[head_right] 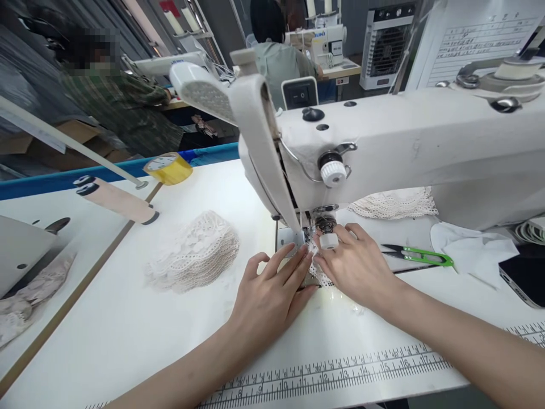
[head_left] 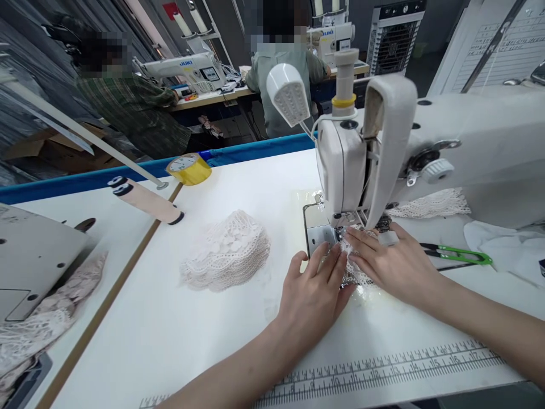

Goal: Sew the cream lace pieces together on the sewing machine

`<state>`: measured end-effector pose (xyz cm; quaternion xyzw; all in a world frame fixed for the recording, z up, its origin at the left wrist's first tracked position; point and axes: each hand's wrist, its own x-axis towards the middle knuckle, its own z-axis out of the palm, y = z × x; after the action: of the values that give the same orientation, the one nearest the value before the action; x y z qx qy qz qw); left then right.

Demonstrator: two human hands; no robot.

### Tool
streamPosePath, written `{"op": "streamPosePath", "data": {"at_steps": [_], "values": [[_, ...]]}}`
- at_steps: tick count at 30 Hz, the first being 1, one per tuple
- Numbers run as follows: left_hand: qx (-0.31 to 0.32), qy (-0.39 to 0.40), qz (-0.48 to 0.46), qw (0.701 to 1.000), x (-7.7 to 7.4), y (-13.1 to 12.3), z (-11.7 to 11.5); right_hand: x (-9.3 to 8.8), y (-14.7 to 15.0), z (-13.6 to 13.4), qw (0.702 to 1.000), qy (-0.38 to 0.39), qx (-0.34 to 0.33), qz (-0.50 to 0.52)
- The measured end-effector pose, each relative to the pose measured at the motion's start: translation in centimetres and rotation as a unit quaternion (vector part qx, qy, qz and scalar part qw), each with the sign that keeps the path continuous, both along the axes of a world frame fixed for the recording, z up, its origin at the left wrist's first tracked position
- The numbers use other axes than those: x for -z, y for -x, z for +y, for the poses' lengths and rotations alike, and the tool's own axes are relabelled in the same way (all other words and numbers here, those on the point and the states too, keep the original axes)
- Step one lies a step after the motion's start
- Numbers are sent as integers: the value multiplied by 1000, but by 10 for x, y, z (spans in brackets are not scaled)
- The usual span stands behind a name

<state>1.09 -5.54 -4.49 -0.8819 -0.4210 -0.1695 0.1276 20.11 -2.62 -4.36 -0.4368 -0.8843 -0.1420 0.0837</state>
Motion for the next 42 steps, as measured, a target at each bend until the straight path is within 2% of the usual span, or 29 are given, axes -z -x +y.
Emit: {"op": "streamPosePath", "data": {"at_steps": [11, 26, 32, 34, 37, 39, 42], "values": [[-16, -9, 21, 1000, -2, -2, -4, 3, 1, 2, 999, -8, 13, 34], [-24, -7, -10, 1000, 3, -2, 3, 9, -3, 8, 999, -49, 13, -10], [-27, -11, -16, 999, 3, -2, 6, 3, -7, 9, 998, -47, -15, 38], [-24, -17, -19, 999, 4, -2, 7, -3, -8, 6, 997, -27, -40, 65], [-9, -14, -22, 1000, 0, -2, 9, -12, -10, 1, 992, 53, -55, 99], [8, 13, -19, 1000, -5, -1, 12, -15, -11, 0, 988, 105, -44, 106], [30, 84, -22, 996, -14, 0, 21, -13, -11, 1, 987, 110, -32, 111]]}}
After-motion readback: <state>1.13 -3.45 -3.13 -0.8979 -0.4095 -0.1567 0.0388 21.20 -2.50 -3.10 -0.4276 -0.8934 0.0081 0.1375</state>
